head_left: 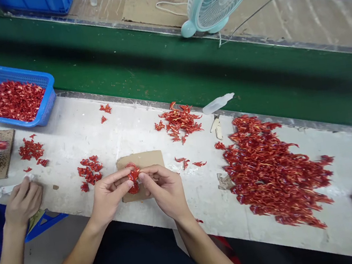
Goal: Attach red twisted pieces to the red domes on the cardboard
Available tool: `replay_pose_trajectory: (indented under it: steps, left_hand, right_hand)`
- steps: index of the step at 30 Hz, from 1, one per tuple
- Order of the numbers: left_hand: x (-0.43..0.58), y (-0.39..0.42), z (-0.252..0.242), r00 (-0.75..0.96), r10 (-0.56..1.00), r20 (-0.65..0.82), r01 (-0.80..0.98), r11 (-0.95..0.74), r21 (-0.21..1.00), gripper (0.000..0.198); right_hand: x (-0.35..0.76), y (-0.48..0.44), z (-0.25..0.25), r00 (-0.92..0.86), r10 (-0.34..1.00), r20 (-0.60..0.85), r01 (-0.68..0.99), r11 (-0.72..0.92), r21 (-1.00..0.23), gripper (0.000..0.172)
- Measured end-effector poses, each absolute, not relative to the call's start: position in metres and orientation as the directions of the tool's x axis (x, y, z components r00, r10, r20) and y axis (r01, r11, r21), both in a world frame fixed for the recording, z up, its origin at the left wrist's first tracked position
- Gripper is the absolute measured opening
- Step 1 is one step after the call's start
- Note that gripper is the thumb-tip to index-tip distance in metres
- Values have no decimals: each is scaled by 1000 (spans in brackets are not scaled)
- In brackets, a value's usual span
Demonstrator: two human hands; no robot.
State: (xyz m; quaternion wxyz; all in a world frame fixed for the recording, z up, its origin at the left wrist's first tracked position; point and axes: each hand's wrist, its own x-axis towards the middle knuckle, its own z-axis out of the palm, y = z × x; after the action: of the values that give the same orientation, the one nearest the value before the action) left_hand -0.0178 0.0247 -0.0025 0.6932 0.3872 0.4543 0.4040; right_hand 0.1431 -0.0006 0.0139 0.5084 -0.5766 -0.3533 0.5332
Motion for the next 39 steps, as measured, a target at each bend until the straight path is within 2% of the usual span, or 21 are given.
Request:
replay_pose_trajectory:
  steps: [3,10,14,16,19,21,24,26,29,32,35,37,39]
  left_hand:
    - [-15,25,-2,246,934,-259,-219,313,924,26]
    - [-7,19,5,203,964,-170,-98,193,976,22]
    - [2,12,6,278,948,-154,-67,179,982,23]
    - [2,13,6,365,921,-138,1,148,989,24]
    - [-9,28,7,386,922,-19,217,-71,974,27]
    - [-27,47,8,289,952,96,443,-222,869,29]
    - [-60,79,5,179,973,148,766,-232,600,31]
    - [-79,96,0,224,971,85,859,-237,454,30]
    - [-96,112,-10,321,947,22,872,-304,384,24]
    - [-100,116,-17,297,953,51,862,-291,415,17]
    - [-94,112,-15,176,979,105,836,-205,509,18]
    - [-86,106,-9,49,991,124,724,-121,679,23]
    - [-76,98,-2,-52,997,62,501,-28,865,27]
  right_hand:
    - [141,-3,14,218,948,-230,-151,-200,-968,17]
    - [143,-11,16,266,942,-207,-168,-166,-972,12]
    - [150,-18,11,309,930,-197,-166,-151,-974,15]
    - [155,-23,7,321,928,-189,-165,-142,-976,20]
    - [171,-36,-2,372,910,-182,-137,-141,-981,25]
    - [189,-47,-10,455,873,-176,-86,-154,-984,28]
    - [224,-66,-25,618,772,-148,27,-209,-978,32]
    - [247,-79,-36,713,691,-115,90,-254,-963,35]
    - [273,-102,-48,809,583,-71,154,-328,-932,36]
    - [287,-126,-57,852,522,-51,214,-435,-874,34]
    - [295,-149,-64,885,466,-24,271,-556,-786,32]
    - [300,-160,-67,915,404,11,293,-644,-707,33]
    - [306,-165,-71,931,361,57,312,-704,-639,32]
